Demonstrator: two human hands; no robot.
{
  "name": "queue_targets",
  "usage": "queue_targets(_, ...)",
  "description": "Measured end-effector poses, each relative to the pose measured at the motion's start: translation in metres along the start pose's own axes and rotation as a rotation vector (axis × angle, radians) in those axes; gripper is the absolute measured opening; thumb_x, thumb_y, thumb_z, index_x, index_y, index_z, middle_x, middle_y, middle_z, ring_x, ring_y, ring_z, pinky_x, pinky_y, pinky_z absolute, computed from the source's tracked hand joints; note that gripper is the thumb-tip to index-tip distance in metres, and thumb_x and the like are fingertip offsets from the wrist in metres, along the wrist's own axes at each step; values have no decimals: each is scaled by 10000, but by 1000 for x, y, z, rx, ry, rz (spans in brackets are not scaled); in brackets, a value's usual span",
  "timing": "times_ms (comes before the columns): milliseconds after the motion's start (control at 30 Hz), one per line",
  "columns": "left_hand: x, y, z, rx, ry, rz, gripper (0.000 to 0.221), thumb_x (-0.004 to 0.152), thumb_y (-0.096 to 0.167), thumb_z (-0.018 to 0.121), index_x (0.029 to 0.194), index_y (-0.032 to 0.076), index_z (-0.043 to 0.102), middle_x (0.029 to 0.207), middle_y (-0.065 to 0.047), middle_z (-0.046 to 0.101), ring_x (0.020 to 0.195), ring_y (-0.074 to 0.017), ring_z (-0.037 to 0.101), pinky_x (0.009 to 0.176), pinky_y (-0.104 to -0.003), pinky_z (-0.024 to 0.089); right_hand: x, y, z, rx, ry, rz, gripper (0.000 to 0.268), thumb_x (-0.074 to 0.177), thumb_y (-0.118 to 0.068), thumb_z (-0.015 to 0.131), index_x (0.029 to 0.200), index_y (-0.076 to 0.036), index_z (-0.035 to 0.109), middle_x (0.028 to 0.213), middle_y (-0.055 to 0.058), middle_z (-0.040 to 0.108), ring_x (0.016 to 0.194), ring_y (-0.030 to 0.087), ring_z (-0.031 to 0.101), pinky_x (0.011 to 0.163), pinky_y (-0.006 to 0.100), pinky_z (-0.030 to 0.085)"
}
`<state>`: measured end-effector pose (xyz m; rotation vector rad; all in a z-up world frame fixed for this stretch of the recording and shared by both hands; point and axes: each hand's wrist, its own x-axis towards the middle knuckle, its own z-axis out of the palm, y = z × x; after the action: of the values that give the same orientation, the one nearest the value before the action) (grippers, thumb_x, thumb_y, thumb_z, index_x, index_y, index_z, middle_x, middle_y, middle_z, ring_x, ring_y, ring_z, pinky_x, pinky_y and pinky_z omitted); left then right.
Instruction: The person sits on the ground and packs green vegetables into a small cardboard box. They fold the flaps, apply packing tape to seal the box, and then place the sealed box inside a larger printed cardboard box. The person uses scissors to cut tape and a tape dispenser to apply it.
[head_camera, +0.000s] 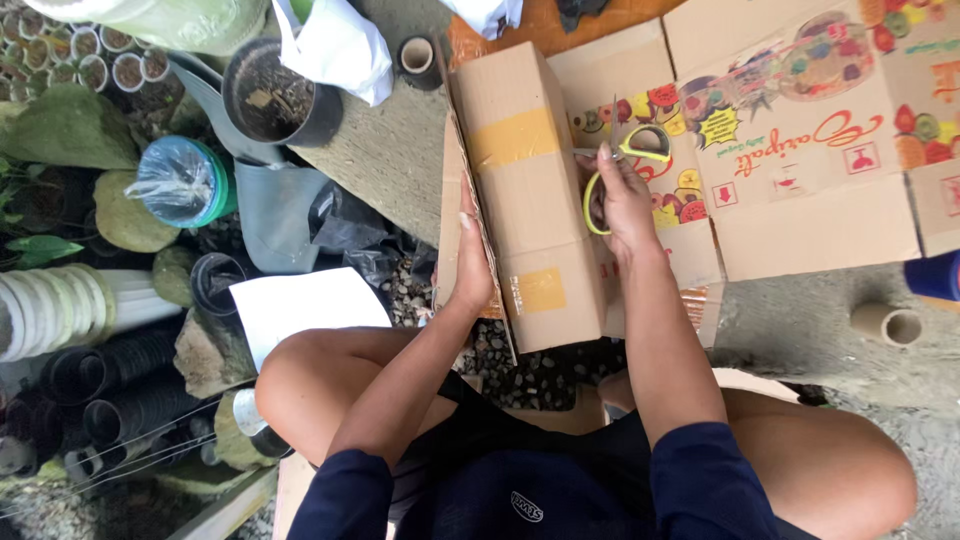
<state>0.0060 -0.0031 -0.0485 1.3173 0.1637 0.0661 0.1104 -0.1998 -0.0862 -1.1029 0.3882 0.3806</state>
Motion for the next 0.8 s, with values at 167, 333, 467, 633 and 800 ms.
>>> queue_targets(167, 6, 19, -23, 244, -74, 110, 923, 1077, 652, 302, 1681, 16, 16, 1775, -167, 69, 1644, -268, 80, 1331, -376, 97, 4, 26, 3, 24, 51, -49, 310, 1005, -431, 709, 955, -129, 663, 788, -52, 569, 633, 42, 471, 538, 227, 364)
queue_targets(333, 8, 52, -25, 347, -64, -184, 1117, 888, 382, 748, 1630, -39, 27, 1667, -261, 222, 1543, -301, 262, 1246, -379, 252, 7, 34, 10, 132, -51, -167, 315, 1016, -407, 683, 1013, -93, 668, 927, -28, 676, 830, 57, 627, 762, 225, 529)
queue_targets(467, 9, 60, -8, 613, -6, -116, 1248, 709, 213, 918, 1570, -88, 66, 1549, -307, 406, 1437, -342, 459, 1186, -355, 363, 0, 18, 10, -61, -19, -121, 385, 1004, -422, 635, 1107, -64, 732, 966, -14, 730, 817, 53, 664, 729, 221, 555)
queue_targets(633, 20, 50, -9, 664, 7, -120, 1302, 641, 226, 935, 1560, -83, 66, 1507, -309, 439, 1396, -360, 489, 1158, -349, 397, -43, -17, -9, -421, 134, -161, 390, 983, -437, 631, 1152, -88, 678, 898, -23, 756, 538, 91, 497, 480, 273, 375)
queue_targets(800, 23, 41, -7, 726, 17, -113, 1341, 661, 276, 958, 1555, -69, 19, 1555, -320, 328, 1425, -414, 404, 1173, -371, 356, -131, -93, -65, -920, 139, -365, 388, 1090, -442, 640, 1157, -73, 739, 764, 5, 665, 637, 96, 612, 601, 253, 492)
